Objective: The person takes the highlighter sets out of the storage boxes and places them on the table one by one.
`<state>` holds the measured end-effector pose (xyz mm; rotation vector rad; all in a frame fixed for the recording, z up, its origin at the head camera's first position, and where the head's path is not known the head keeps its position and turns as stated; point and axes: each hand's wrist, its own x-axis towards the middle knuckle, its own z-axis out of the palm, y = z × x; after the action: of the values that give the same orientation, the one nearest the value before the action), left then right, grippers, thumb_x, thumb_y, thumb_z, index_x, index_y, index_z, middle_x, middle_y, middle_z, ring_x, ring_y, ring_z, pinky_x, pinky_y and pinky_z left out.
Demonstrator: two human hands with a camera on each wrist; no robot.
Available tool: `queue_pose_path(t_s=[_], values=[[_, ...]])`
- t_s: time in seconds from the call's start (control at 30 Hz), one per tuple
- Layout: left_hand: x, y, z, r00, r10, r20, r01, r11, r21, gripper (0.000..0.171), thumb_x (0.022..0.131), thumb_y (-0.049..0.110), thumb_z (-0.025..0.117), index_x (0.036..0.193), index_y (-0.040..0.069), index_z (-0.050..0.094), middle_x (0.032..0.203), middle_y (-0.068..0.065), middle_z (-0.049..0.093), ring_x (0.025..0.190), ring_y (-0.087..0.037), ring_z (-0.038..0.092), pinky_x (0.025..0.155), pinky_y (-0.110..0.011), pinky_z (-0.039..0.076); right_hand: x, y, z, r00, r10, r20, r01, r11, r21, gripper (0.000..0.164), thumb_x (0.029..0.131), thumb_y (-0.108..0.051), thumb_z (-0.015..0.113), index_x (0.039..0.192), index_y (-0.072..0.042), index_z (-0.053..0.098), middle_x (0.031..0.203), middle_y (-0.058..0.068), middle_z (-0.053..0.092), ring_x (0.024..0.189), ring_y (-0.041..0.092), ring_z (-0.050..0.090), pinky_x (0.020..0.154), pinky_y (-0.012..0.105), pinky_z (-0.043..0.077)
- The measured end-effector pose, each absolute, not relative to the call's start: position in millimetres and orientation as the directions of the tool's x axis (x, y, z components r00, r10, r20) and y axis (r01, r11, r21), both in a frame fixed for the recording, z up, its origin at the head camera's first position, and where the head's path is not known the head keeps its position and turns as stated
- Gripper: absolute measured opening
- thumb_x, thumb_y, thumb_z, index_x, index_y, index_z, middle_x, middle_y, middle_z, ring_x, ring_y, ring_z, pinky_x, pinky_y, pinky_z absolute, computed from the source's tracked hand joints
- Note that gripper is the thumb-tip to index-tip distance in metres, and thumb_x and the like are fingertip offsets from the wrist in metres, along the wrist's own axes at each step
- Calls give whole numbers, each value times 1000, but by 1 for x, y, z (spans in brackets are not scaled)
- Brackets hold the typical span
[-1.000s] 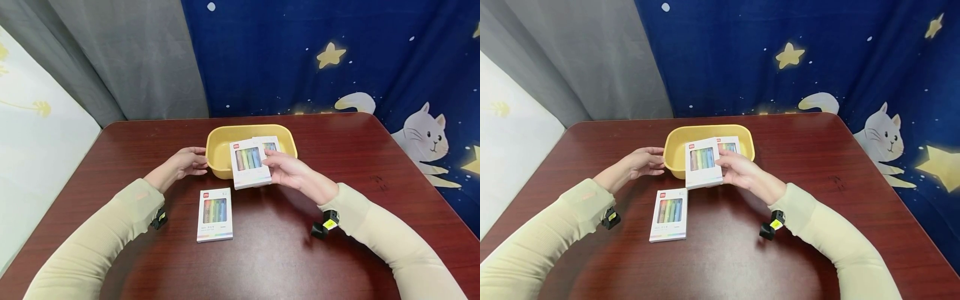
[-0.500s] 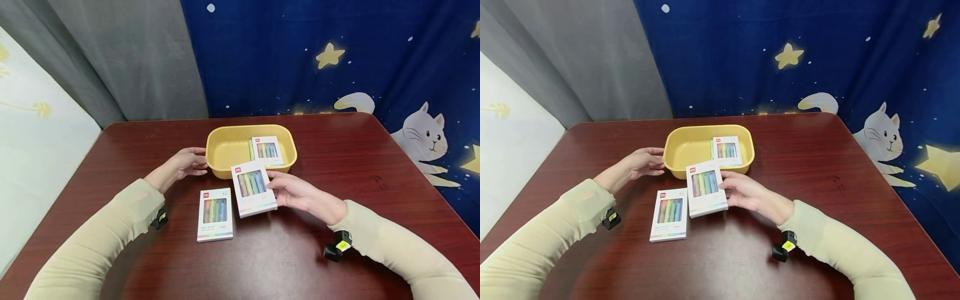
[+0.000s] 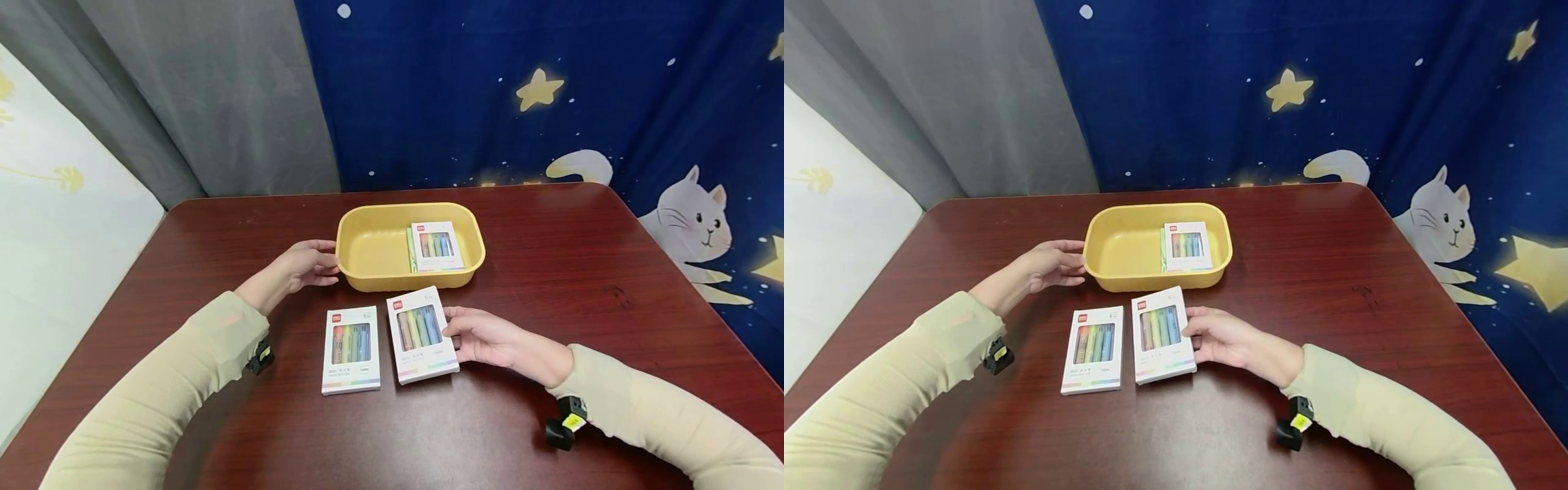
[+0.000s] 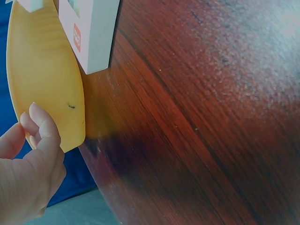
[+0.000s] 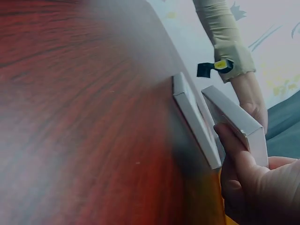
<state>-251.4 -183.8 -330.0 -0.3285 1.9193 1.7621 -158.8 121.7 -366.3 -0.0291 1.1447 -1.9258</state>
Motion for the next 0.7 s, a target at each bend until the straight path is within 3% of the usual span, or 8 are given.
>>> queue_pose_path(t_s=[0.37,0.7], values=[[-251,-183,-329,-840,153,-521,-505,132,853,52,92,0,47,141,4,28,80,-4,56,66,-9,59,66,-26,56,-157,119,-378,-605,-692,-395,659,-156,-736,40,87,10,35,126,12,30,100,14,63,96,25,60,88,47,48],[-252,-183,-330,-840,141,-524,-507,142,850,51,92,1,47,140,6,30,87,-6,55,68,-10,59,67,-27,56,-156,114,-379,-638,-651,-411,629,-133,-766,42,88,12,36,128,14,24,101,14,61,96,26,59,89,51,46]])
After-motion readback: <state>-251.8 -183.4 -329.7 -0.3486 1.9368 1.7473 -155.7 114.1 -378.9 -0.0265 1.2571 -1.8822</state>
